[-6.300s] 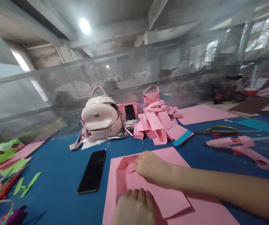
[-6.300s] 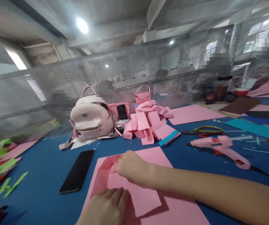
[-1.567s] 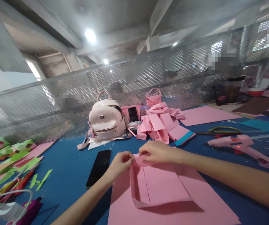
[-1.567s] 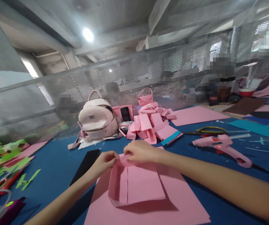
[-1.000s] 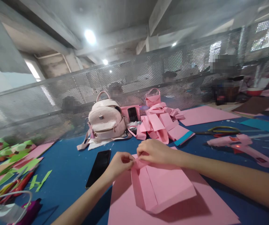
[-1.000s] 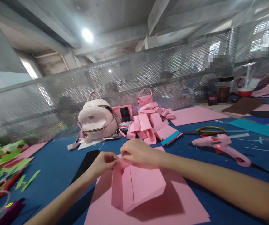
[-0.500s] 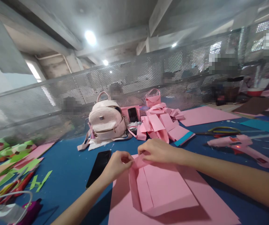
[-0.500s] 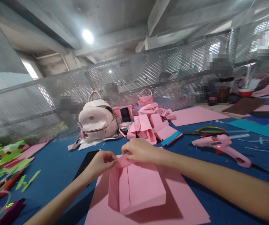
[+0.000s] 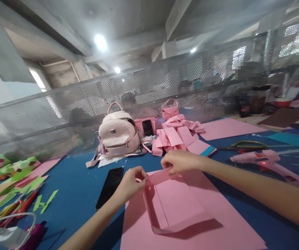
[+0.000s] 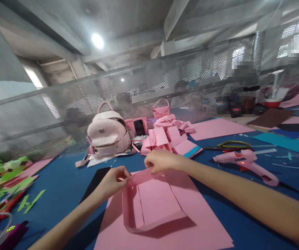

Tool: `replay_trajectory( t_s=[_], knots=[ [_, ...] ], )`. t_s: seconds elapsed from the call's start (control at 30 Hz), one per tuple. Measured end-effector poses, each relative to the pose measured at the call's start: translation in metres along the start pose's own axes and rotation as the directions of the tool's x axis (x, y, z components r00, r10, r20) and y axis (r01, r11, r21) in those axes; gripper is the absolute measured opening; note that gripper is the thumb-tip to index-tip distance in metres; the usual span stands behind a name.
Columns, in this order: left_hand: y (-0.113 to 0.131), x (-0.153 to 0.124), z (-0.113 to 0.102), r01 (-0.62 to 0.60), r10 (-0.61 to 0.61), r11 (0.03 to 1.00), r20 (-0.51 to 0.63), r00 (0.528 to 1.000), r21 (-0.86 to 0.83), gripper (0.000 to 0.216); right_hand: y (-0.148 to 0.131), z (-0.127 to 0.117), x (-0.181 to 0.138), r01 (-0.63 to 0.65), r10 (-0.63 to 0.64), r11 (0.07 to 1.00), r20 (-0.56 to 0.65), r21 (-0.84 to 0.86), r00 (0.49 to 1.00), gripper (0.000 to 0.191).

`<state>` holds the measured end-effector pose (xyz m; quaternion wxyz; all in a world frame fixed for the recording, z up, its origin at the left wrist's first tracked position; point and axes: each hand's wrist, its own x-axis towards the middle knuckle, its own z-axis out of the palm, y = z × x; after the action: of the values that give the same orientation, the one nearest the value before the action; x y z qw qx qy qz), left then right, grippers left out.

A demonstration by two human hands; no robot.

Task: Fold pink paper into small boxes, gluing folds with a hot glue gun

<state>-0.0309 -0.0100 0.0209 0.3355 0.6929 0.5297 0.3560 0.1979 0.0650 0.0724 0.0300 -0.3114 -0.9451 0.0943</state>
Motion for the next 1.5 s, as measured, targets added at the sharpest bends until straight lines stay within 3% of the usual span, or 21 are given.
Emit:
replay_trajectory(
  t_s=[0.13,0.27,0.53,0.7,0.9,0.97,1.03,1.2,1.3,1.4,1.5],
  knots=[
    [-0.003,0.001,0.002,0.010,-0.010,1.000,0.018,1.000,-0.013,0.007,-0.003,0.012,0.004,0.035,-0.035,0.999,0.000,-0.004,0.999,0.010],
    [-0.007,0.003,0.001,0.020,-0.019,0.999,0.026,0.999,-0.032,0.006,-0.006,0.016,0.005,0.045,-0.045,0.999,-0.079,-0.009,0.996,0.012],
    [-0.010,0.003,0.001,0.017,-0.015,0.995,0.021,1.000,-0.101,0.007,-0.021,-0.009,-0.004,0.040,-0.019,0.997,-0.303,0.063,0.953,0.012],
    [-0.015,0.002,0.010,0.001,0.002,0.982,0.018,1.000,-0.190,0.008,-0.037,-0.018,-0.010,0.171,-0.056,0.954,-0.414,0.246,0.908,0.015],
    [-0.014,0.005,0.007,-0.027,-0.007,0.958,-0.117,0.993,-0.286,0.017,-0.035,-0.033,-0.012,0.328,-0.031,0.839,-0.563,0.434,0.826,0.036],
    [-0.014,0.005,0.003,-0.022,-0.027,0.943,-0.143,0.989,-0.331,0.021,-0.026,-0.036,-0.011,0.294,0.011,0.846,-0.567,0.444,0.824,0.041],
    [-0.013,0.005,0.002,-0.004,-0.057,0.924,-0.150,0.987,-0.381,0.025,-0.014,-0.036,-0.009,0.216,0.056,0.867,-0.518,0.449,0.853,0.050],
    [-0.006,-0.001,0.007,0.091,-0.158,0.855,-0.090,0.983,-0.511,0.029,0.007,-0.034,-0.012,0.029,0.114,0.878,-0.267,0.478,0.957,0.060],
    [-0.003,-0.005,0.013,0.177,-0.211,0.780,0.014,0.977,-0.600,0.027,0.008,-0.032,-0.017,0.031,0.119,0.759,-0.186,0.650,0.975,0.055],
    [-0.007,-0.007,0.014,0.282,-0.270,0.604,0.141,0.952,-0.746,0.027,0.009,-0.025,-0.023,0.034,0.116,0.448,-0.096,0.894,0.989,0.060],
    [-0.013,-0.007,0.012,0.309,-0.281,0.457,0.195,0.940,-0.834,0.030,0.012,-0.005,-0.029,0.087,0.088,0.140,-0.100,0.986,0.991,0.070]
  ],
)
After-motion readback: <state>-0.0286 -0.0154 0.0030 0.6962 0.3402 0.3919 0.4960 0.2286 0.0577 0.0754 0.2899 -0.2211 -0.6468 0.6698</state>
